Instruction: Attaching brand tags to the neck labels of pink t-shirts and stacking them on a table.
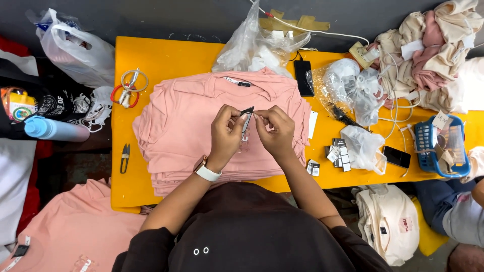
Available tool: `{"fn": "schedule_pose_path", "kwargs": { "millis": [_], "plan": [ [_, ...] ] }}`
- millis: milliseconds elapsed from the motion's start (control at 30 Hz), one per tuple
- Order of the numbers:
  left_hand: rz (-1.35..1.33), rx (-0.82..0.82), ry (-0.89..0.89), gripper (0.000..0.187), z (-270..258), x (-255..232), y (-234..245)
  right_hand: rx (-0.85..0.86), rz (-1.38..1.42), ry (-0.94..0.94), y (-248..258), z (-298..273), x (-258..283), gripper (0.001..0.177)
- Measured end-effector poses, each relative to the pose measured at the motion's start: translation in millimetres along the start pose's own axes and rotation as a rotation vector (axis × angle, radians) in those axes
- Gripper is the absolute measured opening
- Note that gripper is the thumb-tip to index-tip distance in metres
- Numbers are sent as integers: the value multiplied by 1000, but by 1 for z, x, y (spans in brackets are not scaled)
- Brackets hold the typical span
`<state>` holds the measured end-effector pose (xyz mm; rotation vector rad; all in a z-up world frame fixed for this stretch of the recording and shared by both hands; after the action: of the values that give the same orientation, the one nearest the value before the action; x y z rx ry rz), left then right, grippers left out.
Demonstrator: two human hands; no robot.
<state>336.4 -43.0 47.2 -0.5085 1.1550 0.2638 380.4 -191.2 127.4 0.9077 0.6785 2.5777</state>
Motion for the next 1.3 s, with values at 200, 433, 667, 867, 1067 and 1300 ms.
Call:
{"fn": "schedule_pose_path", "kwargs": {
  "millis": [200,433,667,867,1067,1300],
  "plan": [
    [18,12,9,12,4,12,-3,8,-3,2,-6,-3,-8,11],
    [189,129,-92,11,3,2,-17,43,-34,-19,-24,-16,-35,10],
    [808,477,-517,8,-24,44,-35,503,358,-636,-101,-92,-148,16],
    [891,598,-746,11,-33,63,-47,687,889,-1119,-139,-150,-189,20],
    [870,707,-566,6,-23,85,-58,605,857,-1216,-152,-141,-226,15],
    [525,467,526,28,18,169,-25,217,478,-1006,-144,-54,-268,20]
  ]
}}
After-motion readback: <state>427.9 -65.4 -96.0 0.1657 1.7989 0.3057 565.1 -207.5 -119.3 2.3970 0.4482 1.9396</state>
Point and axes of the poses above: each hand's wrist, its own z-axis towards the middle knuckle, its own y-axis out of the back of the hand, x = y × z, the point moved 10 cm from there along z, towards the middle knuckle, and after that the axes turned 14 degrees about -z, right-handed, at the moved point
